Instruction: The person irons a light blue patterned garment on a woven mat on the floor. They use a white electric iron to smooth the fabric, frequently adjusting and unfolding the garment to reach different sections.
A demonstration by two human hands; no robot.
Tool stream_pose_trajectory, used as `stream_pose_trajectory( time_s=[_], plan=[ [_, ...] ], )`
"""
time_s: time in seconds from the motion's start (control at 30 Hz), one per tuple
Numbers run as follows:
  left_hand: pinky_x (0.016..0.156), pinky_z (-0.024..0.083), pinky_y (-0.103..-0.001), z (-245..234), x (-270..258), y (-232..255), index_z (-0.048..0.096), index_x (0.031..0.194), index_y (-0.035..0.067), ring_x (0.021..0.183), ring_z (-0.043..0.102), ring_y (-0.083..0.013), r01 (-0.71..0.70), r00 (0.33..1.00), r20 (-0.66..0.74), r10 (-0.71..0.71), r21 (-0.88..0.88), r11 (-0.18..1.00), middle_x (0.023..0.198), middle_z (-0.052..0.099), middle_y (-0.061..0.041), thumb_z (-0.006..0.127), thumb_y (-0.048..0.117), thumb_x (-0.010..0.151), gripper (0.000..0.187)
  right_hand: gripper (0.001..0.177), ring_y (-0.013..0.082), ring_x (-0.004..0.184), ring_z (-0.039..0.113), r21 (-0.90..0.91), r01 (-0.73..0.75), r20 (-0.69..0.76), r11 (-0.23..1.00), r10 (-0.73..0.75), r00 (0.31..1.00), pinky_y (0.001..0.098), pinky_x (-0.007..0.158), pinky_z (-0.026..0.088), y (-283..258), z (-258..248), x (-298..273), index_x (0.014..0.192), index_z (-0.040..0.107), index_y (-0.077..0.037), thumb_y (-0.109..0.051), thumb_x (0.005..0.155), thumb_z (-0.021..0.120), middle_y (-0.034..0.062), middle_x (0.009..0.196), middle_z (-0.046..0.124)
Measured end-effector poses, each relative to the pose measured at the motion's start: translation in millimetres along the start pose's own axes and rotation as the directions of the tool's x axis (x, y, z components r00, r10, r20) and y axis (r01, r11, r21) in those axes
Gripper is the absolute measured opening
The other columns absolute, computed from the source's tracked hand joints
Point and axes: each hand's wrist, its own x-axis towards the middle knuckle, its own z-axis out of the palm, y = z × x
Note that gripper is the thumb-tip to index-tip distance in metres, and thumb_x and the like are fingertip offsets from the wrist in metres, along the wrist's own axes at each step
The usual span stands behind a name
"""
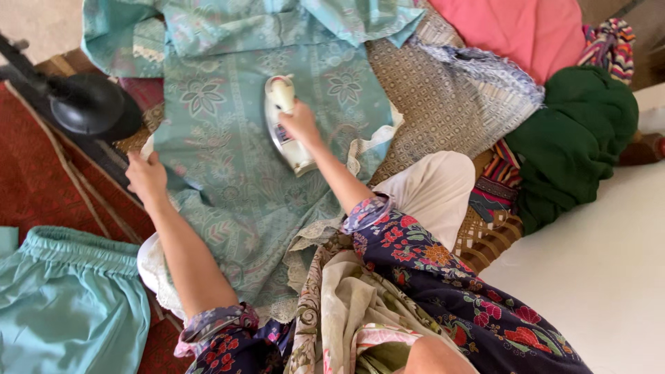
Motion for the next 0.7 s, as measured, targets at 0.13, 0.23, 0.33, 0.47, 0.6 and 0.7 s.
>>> stream_pose_trajectory(
  time_s=[0.13,0.23,0.33,0.47,0.6,0.7],
  plan=[
    [0.092,0.041,-0.074,-0.2,-1.1,-0.3,0.057,0.129,0.004,0.112,0.062,-0.0496,0.026,0.999,0.029,-0.027,0.045,0.999,0.118,0.069,-0.025,0.067,0.027,0.102,0.037,0.021,0.0168,0.044,0.064,0.071,-0.024,-0.231,0.997,0.04,0.972,0.0345,0.039,0.049,52.5,-64.6,31.9,0.093,0.069,0.004,-0.013,0.081,0.068,0.0091,0.059,0.065],
    [0.092,0.041,-0.074,0.5,-0.1,-0.5,0.056,0.127,0.002,0.112,0.063,-0.049,0.006,1.0,0.027,-0.007,0.06,0.998,0.117,0.07,-0.025,0.066,0.027,0.103,0.036,0.018,0.0164,0.043,0.065,0.107,0.013,-0.452,0.994,0.037,0.891,0.0347,0.036,0.05,71.0,-115.0,54.9,0.09,0.067,0.002,-0.01,0.076,0.068,0.0064,0.06,0.067],
    [0.092,0.04,-0.074,1.2,-2.6,-3.8,0.055,0.127,0.001,0.111,0.063,-0.0488,-0.014,1.0,0.022,0.013,0.078,0.997,0.116,0.07,-0.025,0.065,0.027,0.104,0.036,0.015,0.0188,0.044,0.066,0.164,-0.105,-0.553,0.981,0.179,0.814,0.0347,0.037,0.051,82.4,-166.0,74.6,0.089,0.068,0.005,-0.006,0.081,0.063,0.0119,0.064,0.068],
    [0.093,0.039,-0.074,3.5,-4.9,-9.1,0.055,0.127,-0.001,0.109,0.064,-0.0484,-0.036,0.999,0.017,0.034,0.096,0.995,0.116,0.07,-0.024,0.064,0.027,0.106,0.037,0.02,0.02,0.044,0.068,0.245,-0.139,-0.637,0.96,0.267,0.723,0.0349,0.036,0.056,90.1,-226.1,105.2,0.096,0.063,0.005,-0.004,0.078,0.064,0.0139,0.069,0.07],
    [0.093,0.039,-0.074,6.4,-0.8,-9.2,0.054,0.126,-0.003,0.108,0.064,-0.0481,-0.047,0.999,0.011,0.046,0.107,0.993,0.115,0.07,-0.024,0.063,0.028,0.108,0.037,0.018,0.0208,0.044,0.068,0.215,-0.254,-0.668,0.943,0.331,0.667,0.0344,0.037,0.055,95.1,-290.6,117.5,0.093,0.066,0.004,-0.009,0.08,0.066,0.0137,0.064,0.07],
    [0.092,0.04,-0.072,5.2,0.0,-7.7,0.054,0.126,-0.002,0.108,0.064,-0.0471,-0.041,0.999,0.018,0.039,0.121,0.992,0.114,0.07,-0.023,0.063,0.028,0.108,0.036,0.016,0.0205,0.042,0.066,0.262,-0.209,-0.698,0.942,0.334,0.633,0.036,0.035,0.052,99.6,-331.3,111.6,0.091,0.067,0.005,-0.008,0.082,0.067,0.0126,0.065,0.068]
  ],
)
